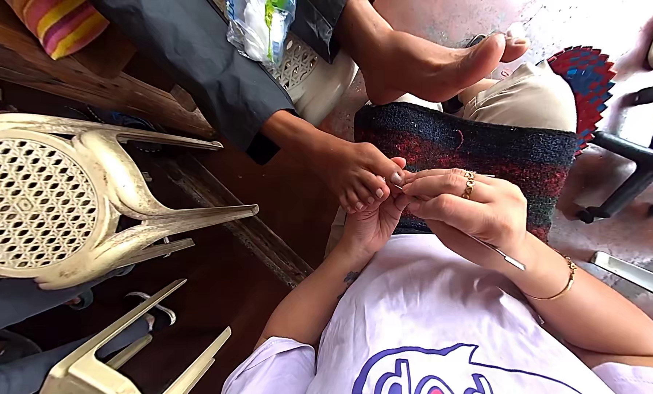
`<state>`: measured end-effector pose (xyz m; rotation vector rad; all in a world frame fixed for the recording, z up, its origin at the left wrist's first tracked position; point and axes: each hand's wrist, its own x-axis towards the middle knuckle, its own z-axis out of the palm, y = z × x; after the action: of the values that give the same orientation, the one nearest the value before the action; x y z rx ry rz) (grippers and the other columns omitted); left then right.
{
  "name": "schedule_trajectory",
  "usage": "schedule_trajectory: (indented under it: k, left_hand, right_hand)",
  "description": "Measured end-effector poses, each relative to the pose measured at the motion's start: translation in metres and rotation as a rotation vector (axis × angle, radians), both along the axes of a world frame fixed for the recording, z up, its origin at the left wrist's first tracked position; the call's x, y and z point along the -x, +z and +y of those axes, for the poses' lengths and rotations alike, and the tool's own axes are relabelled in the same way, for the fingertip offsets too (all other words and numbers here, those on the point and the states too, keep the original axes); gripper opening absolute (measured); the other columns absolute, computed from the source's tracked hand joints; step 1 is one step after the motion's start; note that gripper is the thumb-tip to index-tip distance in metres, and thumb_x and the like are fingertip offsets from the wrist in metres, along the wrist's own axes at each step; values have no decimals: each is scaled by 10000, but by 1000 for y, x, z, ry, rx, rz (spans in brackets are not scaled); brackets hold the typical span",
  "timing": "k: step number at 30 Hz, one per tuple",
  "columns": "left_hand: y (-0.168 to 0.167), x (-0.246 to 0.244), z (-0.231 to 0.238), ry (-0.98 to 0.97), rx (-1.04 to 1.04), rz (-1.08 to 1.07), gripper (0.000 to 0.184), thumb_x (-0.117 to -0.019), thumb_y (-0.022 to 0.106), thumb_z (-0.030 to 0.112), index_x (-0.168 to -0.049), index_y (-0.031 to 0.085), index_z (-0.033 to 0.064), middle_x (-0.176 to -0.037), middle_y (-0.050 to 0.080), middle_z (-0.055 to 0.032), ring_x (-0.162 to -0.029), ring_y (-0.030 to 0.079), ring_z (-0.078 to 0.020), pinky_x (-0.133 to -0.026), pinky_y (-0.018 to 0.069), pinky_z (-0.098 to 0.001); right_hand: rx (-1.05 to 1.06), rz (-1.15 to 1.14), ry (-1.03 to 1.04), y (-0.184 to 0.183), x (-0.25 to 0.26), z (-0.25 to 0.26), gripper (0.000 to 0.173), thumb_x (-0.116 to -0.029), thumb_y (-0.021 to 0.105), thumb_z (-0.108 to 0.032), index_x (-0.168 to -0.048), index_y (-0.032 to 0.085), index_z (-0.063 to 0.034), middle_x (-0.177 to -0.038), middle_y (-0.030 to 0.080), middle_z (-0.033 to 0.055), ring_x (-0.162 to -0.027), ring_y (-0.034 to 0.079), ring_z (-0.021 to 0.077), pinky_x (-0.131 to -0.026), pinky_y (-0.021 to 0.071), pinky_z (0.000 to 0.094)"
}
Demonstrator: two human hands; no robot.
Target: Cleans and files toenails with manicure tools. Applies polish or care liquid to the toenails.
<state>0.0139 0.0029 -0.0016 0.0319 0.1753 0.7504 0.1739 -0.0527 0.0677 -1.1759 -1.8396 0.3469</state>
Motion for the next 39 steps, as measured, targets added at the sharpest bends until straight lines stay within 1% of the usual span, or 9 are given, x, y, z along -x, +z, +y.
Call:
schedule_trajectory:
  k: [3, 6, 11, 14, 17, 20, 26, 32, 39]
  left_hand:
    - [1, 0, 0, -3, -1, 1, 248, -972, 651, 96, -1209, 694, 34, -1081, 741, -94, -998, 726, -156, -917, 577, -279]
    - [1, 1, 0, -5, 3, 1, 251, -974, 645, 85, -1211, 688, 18, -1074, 742, -106, -990, 728, -170, -933, 574, -298]
    - [0, 1, 0, -1, 4, 19, 231, -967, 656, 95, -1186, 699, 34, -1088, 738, -103, -1013, 723, -169, -921, 576, -290]
    - [-1, 1, 1, -10, -9, -10, 247, -966, 658, 96, -1202, 693, 32, -1080, 739, -93, -994, 724, -160, -926, 573, -286]
    - [-1, 1, 0, -1, 5, -2, 239, -981, 631, 81, -1202, 689, 13, -1096, 739, -117, -1030, 724, -185, -947, 570, -308]
    - [1, 0, 0, 10, 10, 17, 219, -986, 621, 80, -1183, 693, 18, -1086, 736, -105, -1025, 720, -173, -932, 572, -293]
    - [0, 0, 0, 13, -6, 4, 228, -981, 630, 80, -1192, 694, 19, -1089, 740, -111, -1025, 723, -182, -937, 571, -300]
    - [0, 0, -1, 11, 3, 37, 220, -971, 648, 94, -1177, 699, 36, -1074, 740, -95, -1008, 723, -163, -920, 574, -286]
    - [-2, 1, -1, 15, 7, 5, 219, -974, 638, 76, -1177, 697, 19, -1080, 736, -108, -1010, 722, -174, -924, 574, -295]
  right_hand:
    - [-60, -28, 3, -3, 0, 1, 118, -936, 640, 25, -848, 714, -4, -1016, 755, 183, -1072, 725, 266, -918, 590, 361]
    - [-32, 25, 0, 0, 0, 1, 103, -916, 649, 43, -832, 695, 5, -1010, 738, 199, -1027, 725, 242, -859, 596, 326]
    - [0, -28, 7, 4, 0, 4, 125, -914, 650, 31, -825, 727, -12, -997, 758, 166, -1057, 729, 259, -915, 594, 358]
    - [-58, 7, 13, 0, 0, 3, 106, -919, 656, 41, -835, 710, 7, -1023, 745, 204, -1062, 725, 265, -907, 593, 348]
    - [25, 45, 9, 6, 0, 3, 110, -897, 658, 52, -821, 722, 6, -992, 747, 183, -1050, 727, 245, -910, 597, 341]
    - [47, -25, -10, 10, 1, 3, 133, -907, 639, 30, -814, 723, -15, -990, 758, 161, -1051, 731, 246, -905, 595, 351]
    - [11, 9, -44, 9, 5, 2, 109, -915, 640, 34, -833, 702, -4, -992, 746, 188, -995, 734, 224, -802, 596, 300]
    - [6, -128, -73, 8, 8, -1, 135, -946, 614, -2, -853, 708, -27, -994, 763, 165, -1040, 736, 254, -862, 591, 342]
    - [102, 83, -106, 9, 8, 1, 104, -890, 664, 23, -808, 715, -15, -966, 756, 149, -994, 736, 196, -842, 601, 307]
